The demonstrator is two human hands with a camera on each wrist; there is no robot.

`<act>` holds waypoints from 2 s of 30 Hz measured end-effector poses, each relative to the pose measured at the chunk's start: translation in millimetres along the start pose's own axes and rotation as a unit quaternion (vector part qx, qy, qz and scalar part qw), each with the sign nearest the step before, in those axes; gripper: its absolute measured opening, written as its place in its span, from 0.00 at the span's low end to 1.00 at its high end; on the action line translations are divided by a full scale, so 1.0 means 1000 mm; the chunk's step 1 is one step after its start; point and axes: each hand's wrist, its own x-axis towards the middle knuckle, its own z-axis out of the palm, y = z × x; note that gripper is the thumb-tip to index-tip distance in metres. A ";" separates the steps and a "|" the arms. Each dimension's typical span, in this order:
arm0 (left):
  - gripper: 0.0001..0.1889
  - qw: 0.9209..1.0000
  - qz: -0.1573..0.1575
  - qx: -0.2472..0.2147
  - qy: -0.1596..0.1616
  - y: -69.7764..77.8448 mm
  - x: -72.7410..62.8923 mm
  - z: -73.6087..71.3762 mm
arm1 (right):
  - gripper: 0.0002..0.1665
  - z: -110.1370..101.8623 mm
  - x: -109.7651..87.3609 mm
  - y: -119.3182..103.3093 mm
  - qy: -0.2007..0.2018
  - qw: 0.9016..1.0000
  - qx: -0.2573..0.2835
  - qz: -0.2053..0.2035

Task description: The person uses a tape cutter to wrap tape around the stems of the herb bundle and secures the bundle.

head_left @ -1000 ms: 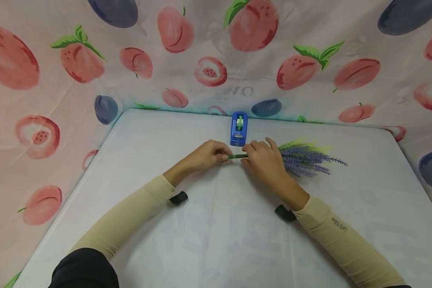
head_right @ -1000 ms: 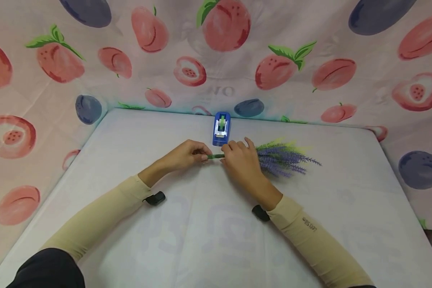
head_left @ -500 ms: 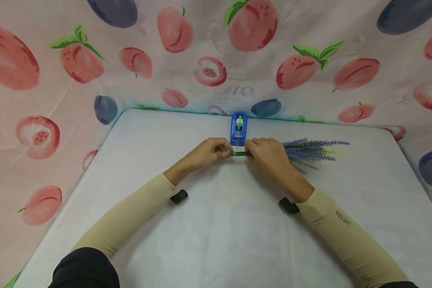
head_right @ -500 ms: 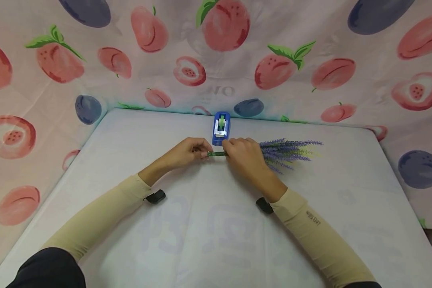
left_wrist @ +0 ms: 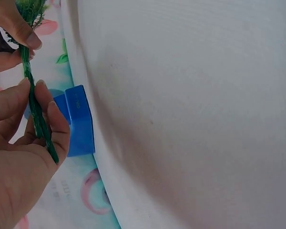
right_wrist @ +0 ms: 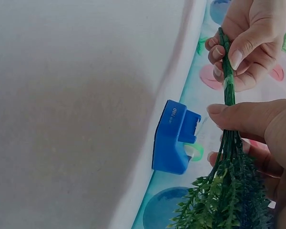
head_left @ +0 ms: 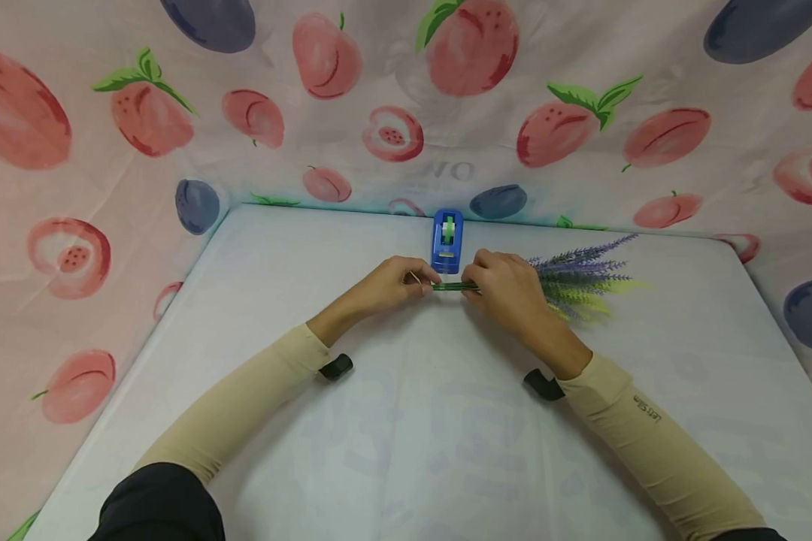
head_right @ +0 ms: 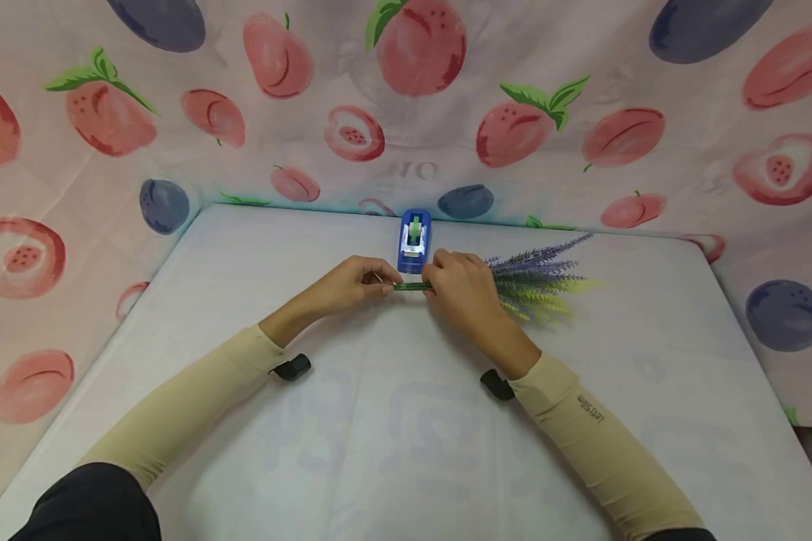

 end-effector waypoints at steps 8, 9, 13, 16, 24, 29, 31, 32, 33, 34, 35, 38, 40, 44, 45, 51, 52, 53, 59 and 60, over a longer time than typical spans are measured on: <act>0.09 1.000 -0.001 -0.004 0.002 -0.002 0.001 -0.001 | 0.09 -0.001 0.001 -0.003 -0.027 1.000 -0.016 0.001; 0.09 1.000 -0.001 -0.003 0.002 -0.002 0.002 0.000 | 0.09 -0.001 0.001 -0.003 -0.029 0.999 -0.017 0.002; 0.11 1.000 -0.005 -0.003 -0.003 -0.002 0.002 0.001 | 0.08 0.000 0.001 -0.003 -0.034 0.999 -0.017 0.003; 0.13 1.000 -0.008 0.000 -0.010 -0.002 0.003 0.001 | 0.07 0.000 0.001 -0.002 -0.034 0.999 -0.014 0.004; 0.14 1.000 -0.010 0.020 -0.007 -0.003 0.004 0.001 | 0.07 0.001 0.003 -0.001 -0.031 0.999 -0.012 0.008; 0.13 1.000 -0.005 0.027 0.013 -0.003 0.004 0.001 | 0.05 0.000 0.005 0.000 -0.034 0.999 -0.010 0.016; 0.11 0.999 0.000 0.029 0.016 -0.004 0.003 0.001 | 0.06 0.000 0.006 0.000 -0.035 0.999 -0.004 0.017; 0.10 0.999 0.004 0.031 0.016 -0.004 0.003 0.000 | 0.07 0.001 0.007 0.001 -0.034 0.999 0.000 0.014; 0.10 0.999 0.007 0.033 0.014 -0.004 0.003 0.000 | 0.08 0.001 0.007 0.001 -0.035 0.999 0.003 0.012; 0.10 0.999 0.011 0.034 0.010 -0.005 0.003 0.000 | 0.09 0.002 0.008 0.001 -0.037 0.999 0.007 0.010; 0.10 0.999 0.015 0.036 0.007 -0.005 0.003 0.000 | 0.11 0.002 0.009 0.001 -0.039 0.999 0.010 0.007; 0.11 0.999 0.021 0.041 -0.001 -0.005 0.003 0.000 | 0.14 0.003 0.010 0.000 -0.056 0.998 0.014 0.008; 0.11 0.999 0.019 0.044 -0.003 -0.006 0.003 0.001 | 0.14 0.003 0.012 -0.001 -0.070 0.997 0.013 0.017; 0.12 0.999 0.004 0.046 0.003 -0.005 0.002 0.000 | 0.13 0.002 0.014 -0.002 -0.074 0.997 0.005 0.031; 0.13 0.999 0.001 0.047 0.006 -0.004 0.001 0.000 | 0.13 0.002 0.015 -0.002 -0.070 0.997 0.003 0.031; 0.14 0.998 -0.002 0.057 0.031 -0.002 0.002 0.001 | 0.13 0.003 0.018 -0.002 -0.062 0.998 -0.006 0.027; 0.13 0.998 -0.001 0.059 0.033 -0.002 0.002 0.001 | 0.13 0.003 0.019 -0.002 -0.066 0.997 -0.008 0.027; 0.13 0.998 0.001 0.060 0.033 -0.002 0.003 0.002 | 0.13 0.003 0.019 -0.002 -0.071 0.997 -0.009 0.027; 0.12 0.997 0.011 0.064 0.031 -0.003 0.005 0.001 | 0.15 0.004 0.019 -0.001 -0.095 0.995 -0.005 0.037; 0.11 0.997 0.013 0.063 0.029 -0.003 0.005 0.001 | 0.15 0.004 0.019 -0.001 -0.096 0.995 -0.005 0.039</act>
